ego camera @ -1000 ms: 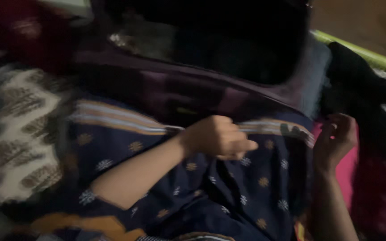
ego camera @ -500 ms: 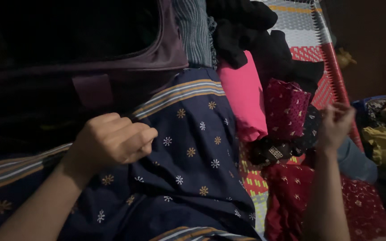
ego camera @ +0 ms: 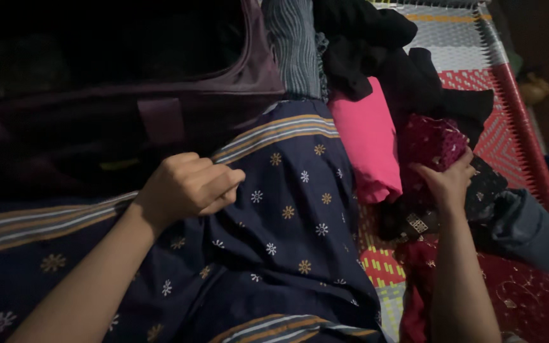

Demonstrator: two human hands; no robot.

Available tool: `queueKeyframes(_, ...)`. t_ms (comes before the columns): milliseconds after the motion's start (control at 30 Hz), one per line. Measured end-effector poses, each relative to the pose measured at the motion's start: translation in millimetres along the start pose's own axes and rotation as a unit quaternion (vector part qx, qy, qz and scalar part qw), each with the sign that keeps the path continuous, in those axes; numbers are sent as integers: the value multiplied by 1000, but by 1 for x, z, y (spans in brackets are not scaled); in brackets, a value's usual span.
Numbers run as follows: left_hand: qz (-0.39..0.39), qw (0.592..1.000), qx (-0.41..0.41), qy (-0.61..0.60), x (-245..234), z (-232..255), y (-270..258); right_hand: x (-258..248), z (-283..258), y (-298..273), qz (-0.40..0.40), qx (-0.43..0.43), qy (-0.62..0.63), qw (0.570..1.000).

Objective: The person takes several folded and rolled items of clothing from a pile and places them into a purple bag.

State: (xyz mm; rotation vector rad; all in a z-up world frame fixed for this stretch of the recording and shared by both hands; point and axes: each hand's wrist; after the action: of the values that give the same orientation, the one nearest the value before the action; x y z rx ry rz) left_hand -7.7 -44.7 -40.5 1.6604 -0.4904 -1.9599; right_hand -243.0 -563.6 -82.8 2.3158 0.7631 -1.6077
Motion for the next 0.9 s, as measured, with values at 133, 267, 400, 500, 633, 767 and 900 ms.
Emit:
queueKeyframes(133,10,1000,2,-2,0,2,-1,19,-15,8,-10,164,0,986)
queueKeyframes(267,6,1000,5,0,-3,3,-1,25,-4,11,34,140,-77,987)
queueKeyframes(400,12,1000,8,12,-3,3,-3,-12,23,9,54,-32,133,989)
queueKeyframes(500,-4,1000,14,13,1,1,-4,-60,0,-8,-24,19,429,903)
queueKeyframes(633,-46,998,8,32,1,5,3,-114,-65,-42,-99,-18,538,837)
queueKeyframes(767,-130,927,-177,-303,6,13,13,-122,-114,-74,-202,-59,570,795)
queueKeyframes(900,-133,711,-210,-658,23,13,8,-68,-159,-110,-330,-64,607,721)
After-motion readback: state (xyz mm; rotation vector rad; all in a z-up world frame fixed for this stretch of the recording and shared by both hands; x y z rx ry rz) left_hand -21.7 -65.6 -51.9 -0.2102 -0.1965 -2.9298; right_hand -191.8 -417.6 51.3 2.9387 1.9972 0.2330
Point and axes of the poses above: each hand's wrist, its own y-axis towards the middle knuckle, its own x-axis out of the palm, z = x × y, and after that the axes turned 10 degrees about -z, right-handed
